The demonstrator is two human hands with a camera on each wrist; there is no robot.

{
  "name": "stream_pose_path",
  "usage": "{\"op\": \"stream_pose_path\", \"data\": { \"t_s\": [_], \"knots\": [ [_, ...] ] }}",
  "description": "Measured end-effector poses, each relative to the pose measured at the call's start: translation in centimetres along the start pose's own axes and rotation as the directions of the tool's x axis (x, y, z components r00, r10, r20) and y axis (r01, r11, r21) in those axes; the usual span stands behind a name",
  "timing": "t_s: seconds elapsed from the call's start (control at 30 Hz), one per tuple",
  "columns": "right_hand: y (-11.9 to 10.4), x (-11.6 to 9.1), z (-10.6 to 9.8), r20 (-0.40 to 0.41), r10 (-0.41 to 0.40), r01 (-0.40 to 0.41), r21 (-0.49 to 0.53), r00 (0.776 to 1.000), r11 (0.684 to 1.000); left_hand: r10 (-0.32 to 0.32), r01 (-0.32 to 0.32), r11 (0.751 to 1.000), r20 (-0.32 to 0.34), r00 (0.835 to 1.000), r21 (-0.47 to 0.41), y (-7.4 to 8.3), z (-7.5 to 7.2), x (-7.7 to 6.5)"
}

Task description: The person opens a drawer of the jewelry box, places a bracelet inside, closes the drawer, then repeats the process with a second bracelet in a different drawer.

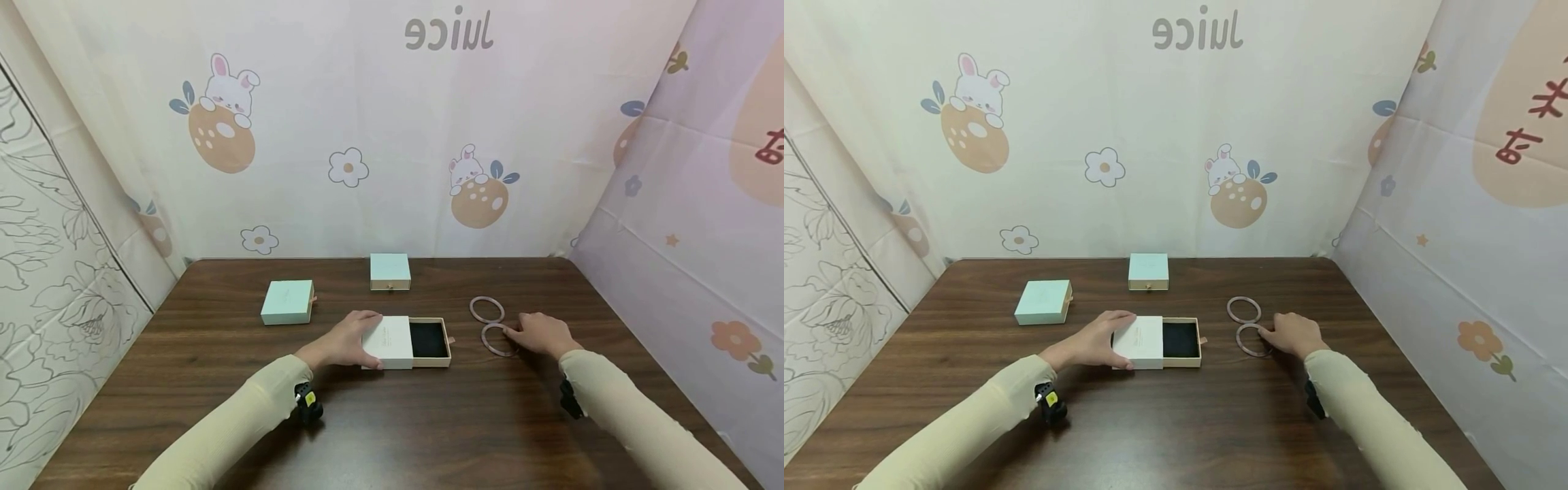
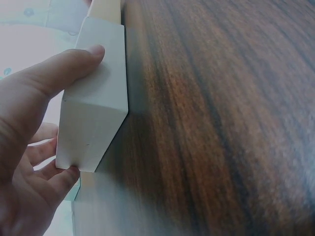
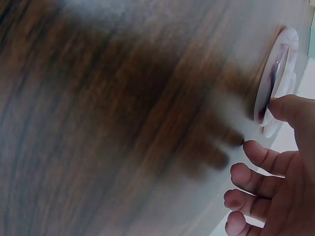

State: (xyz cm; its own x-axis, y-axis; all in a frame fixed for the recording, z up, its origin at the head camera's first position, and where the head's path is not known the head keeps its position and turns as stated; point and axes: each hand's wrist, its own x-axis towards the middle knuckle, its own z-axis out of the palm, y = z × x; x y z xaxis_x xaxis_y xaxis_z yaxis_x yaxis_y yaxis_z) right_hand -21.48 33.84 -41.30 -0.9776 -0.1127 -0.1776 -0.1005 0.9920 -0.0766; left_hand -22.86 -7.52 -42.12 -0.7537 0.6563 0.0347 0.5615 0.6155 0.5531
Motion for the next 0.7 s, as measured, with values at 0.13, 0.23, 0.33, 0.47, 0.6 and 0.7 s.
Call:
{"op": "stream_pose_path", "data": {
  "t_s": [0.13,0.23,0.33,0.47,0.6,0.7],
  "knots": [
    [-0.1,0.1,0.2,-0.004,-0.007,0.007,-0.019,1.000,1.000,-0.002,0.002,1.000,-0.003,1.000,0.001,0.0,0.0,0.0],
    [-0.4,0.0,0.2,-0.004,-0.013,0.013,-0.010,1.000,1.000,-0.004,0.004,1.000,-0.003,1.000,-0.004,0.0,0.0,0.0],
    [-0.6,0.0,0.3,-0.008,-0.019,0.019,-0.003,1.000,1.000,-0.006,0.006,1.000,-0.002,1.000,-0.008,0.0,0.1,0.0],
    [-0.7,0.1,0.7,-0.040,-0.064,0.063,-0.016,0.997,0.998,-0.007,0.007,1.000,0.000,1.000,-0.005,0.0,0.1,0.0],
    [-0.5,0.3,1.1,-0.092,-0.142,0.137,-0.064,0.986,0.989,-0.001,0.001,1.000,0.001,1.000,0.004,-0.1,0.1,0.0],
    [-0.4,0.2,1.3,-0.124,-0.187,0.175,-0.103,0.975,0.979,0.003,-0.003,1.000,0.000,1.000,0.004,0.0,0.1,0.0]
  ]
}}
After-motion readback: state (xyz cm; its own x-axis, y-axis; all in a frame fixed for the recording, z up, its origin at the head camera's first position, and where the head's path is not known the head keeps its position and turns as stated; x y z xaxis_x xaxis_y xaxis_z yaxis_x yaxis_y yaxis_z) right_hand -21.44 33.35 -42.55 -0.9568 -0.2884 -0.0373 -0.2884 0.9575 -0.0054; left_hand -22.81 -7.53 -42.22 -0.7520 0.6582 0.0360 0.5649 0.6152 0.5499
